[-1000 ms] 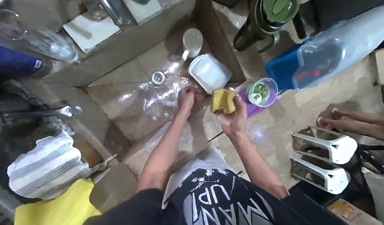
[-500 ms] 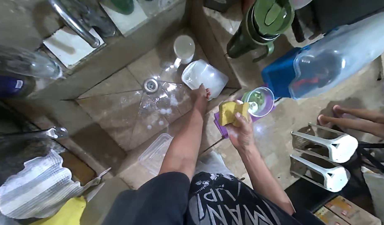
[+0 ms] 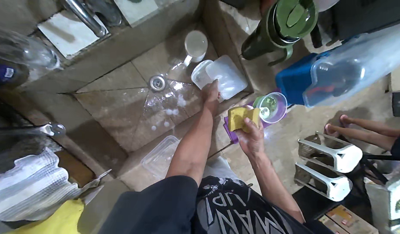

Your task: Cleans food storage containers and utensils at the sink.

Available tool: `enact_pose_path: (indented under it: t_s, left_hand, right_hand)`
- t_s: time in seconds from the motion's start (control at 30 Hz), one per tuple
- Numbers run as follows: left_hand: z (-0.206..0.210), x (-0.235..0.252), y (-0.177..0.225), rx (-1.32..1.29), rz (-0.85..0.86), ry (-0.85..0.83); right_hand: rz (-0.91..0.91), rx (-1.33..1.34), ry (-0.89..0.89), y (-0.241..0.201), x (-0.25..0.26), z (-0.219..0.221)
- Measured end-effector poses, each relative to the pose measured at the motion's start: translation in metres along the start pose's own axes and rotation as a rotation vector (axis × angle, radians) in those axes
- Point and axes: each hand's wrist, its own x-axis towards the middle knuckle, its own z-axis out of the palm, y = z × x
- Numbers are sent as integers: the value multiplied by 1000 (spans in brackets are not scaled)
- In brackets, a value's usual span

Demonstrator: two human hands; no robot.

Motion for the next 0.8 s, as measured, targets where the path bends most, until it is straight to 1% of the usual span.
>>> enact_pose_path:
  t_s: [0.07, 0.17, 0.23, 0.3, 0.37, 0.4, 0.47, 0.57, 0.63, 0.7, 0.8]
  left_hand:
    - [-16, -1, 3, 100, 106, -18]
    - [-57, -17, 14, 187, 281, 28]
    - [-90, -38, 16, 76, 415, 9]
    - [-124, -61, 14, -92, 514, -105]
    - [-150, -84, 12, -275, 526, -282]
    - [-159, -96, 11, -368, 507, -366]
    - [-167, -105, 6, -570, 499, -477]
    - [-173, -98, 4, -896, 569, -516]
    - [-182, -97, 5, -1023, 551, -496]
    - [-194, -106, 4, -1024, 504, -468]
    - [-216, -112, -2, -965, 535, -485]
  right_hand:
    - [-13, -81, 2, -1, 1, 2]
    - [-58, -340, -22, -3, 8, 8]
    - [-133, -463, -66, -1, 19, 18]
    - [-257, -518, -147, 5, 38, 36]
    - [-431, -517, -244, 23, 64, 62]
    - [-478, -543, -310, 33, 72, 78]
    - [-531, -638, -448, 58, 75, 110]
    - [-598, -885, -584, 88, 58, 145]
    - [-537, -982, -656, 93, 47, 157]
    - [-528, -1026, -661, 97, 46, 165]
    - [-538, -1022, -623, 103, 48, 175]
